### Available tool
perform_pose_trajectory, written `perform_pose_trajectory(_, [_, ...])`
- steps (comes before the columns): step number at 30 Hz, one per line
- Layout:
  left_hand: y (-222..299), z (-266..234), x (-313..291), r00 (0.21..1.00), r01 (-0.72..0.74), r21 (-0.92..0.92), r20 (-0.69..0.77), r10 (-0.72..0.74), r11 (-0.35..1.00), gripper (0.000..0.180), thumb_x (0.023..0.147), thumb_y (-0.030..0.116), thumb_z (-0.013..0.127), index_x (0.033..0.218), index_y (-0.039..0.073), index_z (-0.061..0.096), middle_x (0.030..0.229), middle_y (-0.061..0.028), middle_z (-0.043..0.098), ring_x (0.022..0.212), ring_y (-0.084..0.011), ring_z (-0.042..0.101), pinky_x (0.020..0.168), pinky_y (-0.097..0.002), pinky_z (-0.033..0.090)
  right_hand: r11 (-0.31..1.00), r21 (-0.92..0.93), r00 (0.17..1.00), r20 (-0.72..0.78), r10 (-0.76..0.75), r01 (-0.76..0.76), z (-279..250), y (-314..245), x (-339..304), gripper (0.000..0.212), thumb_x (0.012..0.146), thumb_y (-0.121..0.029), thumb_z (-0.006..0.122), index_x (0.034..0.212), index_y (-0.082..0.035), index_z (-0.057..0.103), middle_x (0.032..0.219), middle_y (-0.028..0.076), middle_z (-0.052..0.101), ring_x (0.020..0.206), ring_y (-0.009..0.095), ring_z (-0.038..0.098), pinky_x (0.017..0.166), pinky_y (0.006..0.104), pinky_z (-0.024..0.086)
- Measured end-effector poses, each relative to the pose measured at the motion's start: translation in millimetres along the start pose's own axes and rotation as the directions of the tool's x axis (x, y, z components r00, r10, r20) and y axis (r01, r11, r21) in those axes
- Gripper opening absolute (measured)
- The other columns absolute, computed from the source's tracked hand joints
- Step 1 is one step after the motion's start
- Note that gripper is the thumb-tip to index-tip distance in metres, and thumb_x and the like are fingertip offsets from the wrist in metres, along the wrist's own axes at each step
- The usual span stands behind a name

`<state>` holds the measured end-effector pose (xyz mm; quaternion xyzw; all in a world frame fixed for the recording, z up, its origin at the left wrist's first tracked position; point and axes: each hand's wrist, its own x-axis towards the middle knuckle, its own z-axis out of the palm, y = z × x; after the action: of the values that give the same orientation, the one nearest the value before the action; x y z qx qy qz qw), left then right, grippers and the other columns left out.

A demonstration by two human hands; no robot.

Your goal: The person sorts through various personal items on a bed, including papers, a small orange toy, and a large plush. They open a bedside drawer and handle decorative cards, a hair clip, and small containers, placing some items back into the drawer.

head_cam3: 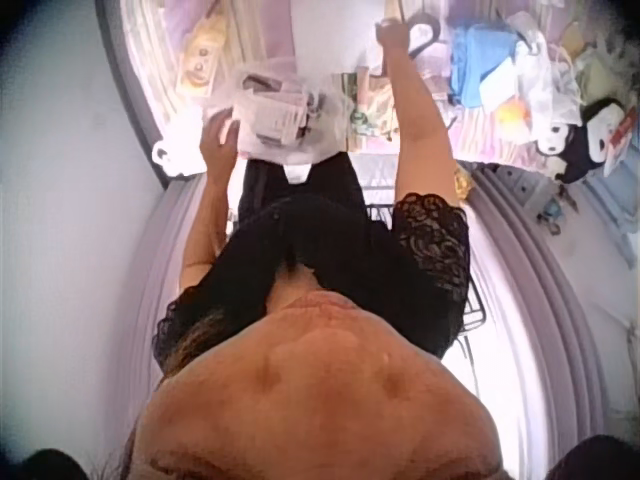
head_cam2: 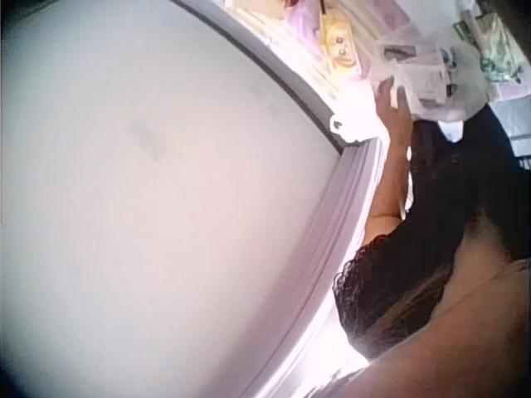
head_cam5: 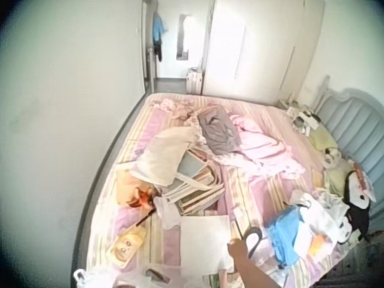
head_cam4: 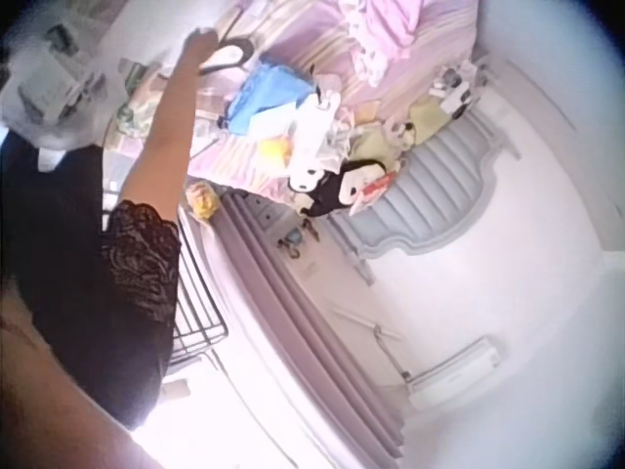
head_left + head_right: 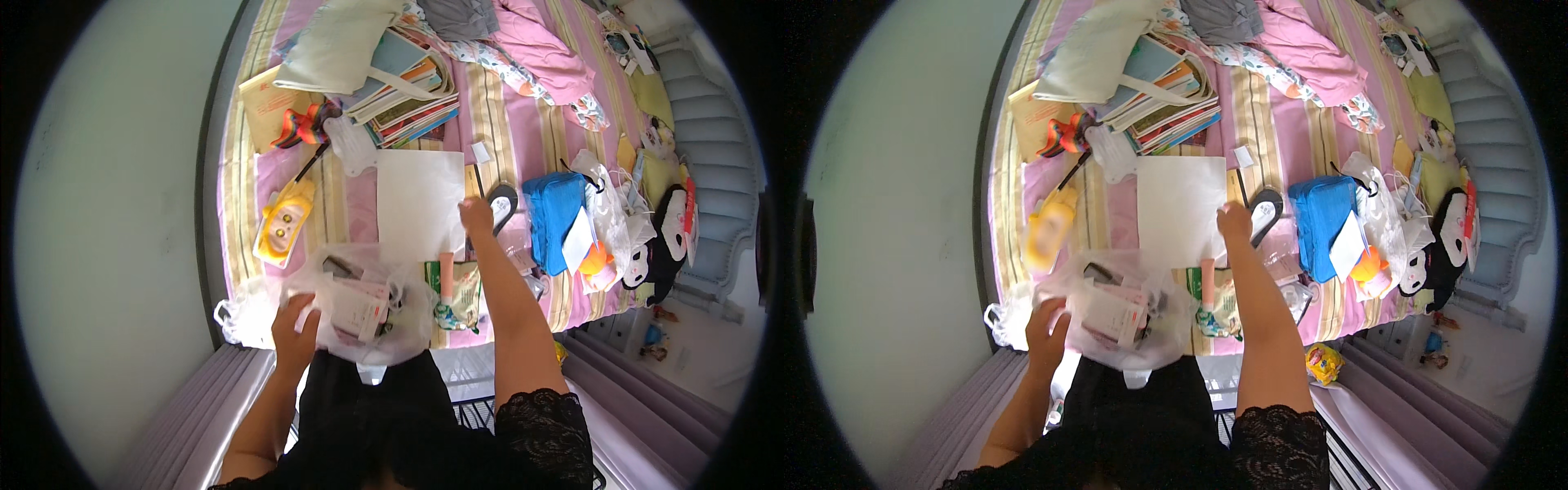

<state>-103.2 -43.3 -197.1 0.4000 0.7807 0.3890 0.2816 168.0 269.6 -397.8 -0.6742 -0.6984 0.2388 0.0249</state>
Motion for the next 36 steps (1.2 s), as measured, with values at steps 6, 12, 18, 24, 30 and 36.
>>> perform_pose_trajectory(6, [-17, 20, 4, 0.975, 0.218, -0.292, 0.018, -0.222, 0.931, 0.020, 0.080, -0.002, 0.058, 0.100, -0.002, 0.060, 0.101, -0.0130, 0.060, 0.092, -0.0210, 0.058, 0.084, -0.0299, 0.044, 0.971, -0.203, 0.949, -0.311, 0.055, -0.123, 14, 10, 141, 0.048, 0.076, -0.023, 0.069, 0.116, -0.006, 0.051, 0.113, 0.016, 0.055, 0.109, 0.032, 0.051, 0.087, 0.0397, 0.046])
perform_pose_trajectory(12, [-12, 25, 24, 0.960, 0.279, -0.355, 0.071, -0.272, 0.892, 0.019, 0.084, -0.001, 0.056, 0.103, -0.004, 0.059, 0.104, -0.0125, 0.057, 0.090, -0.0189, 0.058, 0.083, -0.0289, 0.045, 0.984, 0.104, 0.980, -0.123, 0.157, -0.145, -17, 9, 141, 0.031, 0.065, -0.023, 0.075, 0.089, -0.006, 0.064, 0.096, 0.015, 0.061, 0.100, 0.031, 0.055, 0.081, 0.0380, 0.047])
perform_pose_trajectory(18, [4, 27, 40, 0.957, 0.287, -0.378, 0.071, -0.282, 0.880, 0.017, 0.086, 0.000, 0.055, 0.101, -0.004, 0.060, 0.104, -0.0119, 0.057, 0.088, -0.0176, 0.058, 0.082, -0.0277, 0.045, 0.975, 0.106, 0.866, -0.485, -0.121, 0.196, -60, 29, -4, 0.014, 0.064, -0.009, 0.066, 0.076, -0.005, 0.058, 0.077, 0.011, 0.055, 0.077, 0.030, 0.053, 0.070, 0.0399, 0.044])
perform_pose_trajectory(24, [5, 33, 29, 0.951, 0.308, -0.399, 0.114, -0.286, 0.864, 0.017, 0.087, 0.001, 0.054, 0.102, -0.003, 0.060, 0.103, -0.0108, 0.057, 0.087, -0.0169, 0.058, 0.082, -0.0275, 0.044, 0.972, -0.232, 0.909, -0.394, -0.136, 0.045, -36, 139, -115, 0.030, 0.071, 0.002, 0.053, 0.100, -0.004, 0.059, 0.099, 0.014, 0.054, 0.096, 0.032, 0.050, 0.079, 0.0416, 0.044])
perform_pose_trajectory(30, [8, 35, 26, 0.952, 0.307, -0.399, 0.148, -0.269, 0.864, 0.017, 0.087, 0.002, 0.054, 0.103, -0.003, 0.060, 0.103, -0.0104, 0.058, 0.088, -0.0165, 0.058, 0.082, -0.0273, 0.044, 0.951, -0.297, 0.982, -0.185, 0.036, -0.091, -10, 110, -162, 0.055, 0.070, 0.004, 0.052, 0.123, -0.008, 0.049, 0.131, 0.017, 0.036, 0.116, 0.038, 0.038, 0.092, 0.0459, 0.041])
perform_pose_trajectory(36, [7, 26, 18, 0.942, 0.333, -0.417, 0.117, -0.313, 0.846, 0.017, 0.087, 0.002, 0.054, 0.102, -0.003, 0.060, 0.102, -0.0100, 0.058, 0.084, -0.0154, 0.058, 0.079, -0.0261, 0.045, 0.930, 0.348, 0.987, -0.145, -0.067, 0.114, -9, 50, -117, 0.045, 0.076, -0.006, 0.060, 0.119, -0.002, 0.050, 0.120, 0.019, 0.047, 0.115, 0.036, 0.041, 0.095, 0.0445, 0.037])
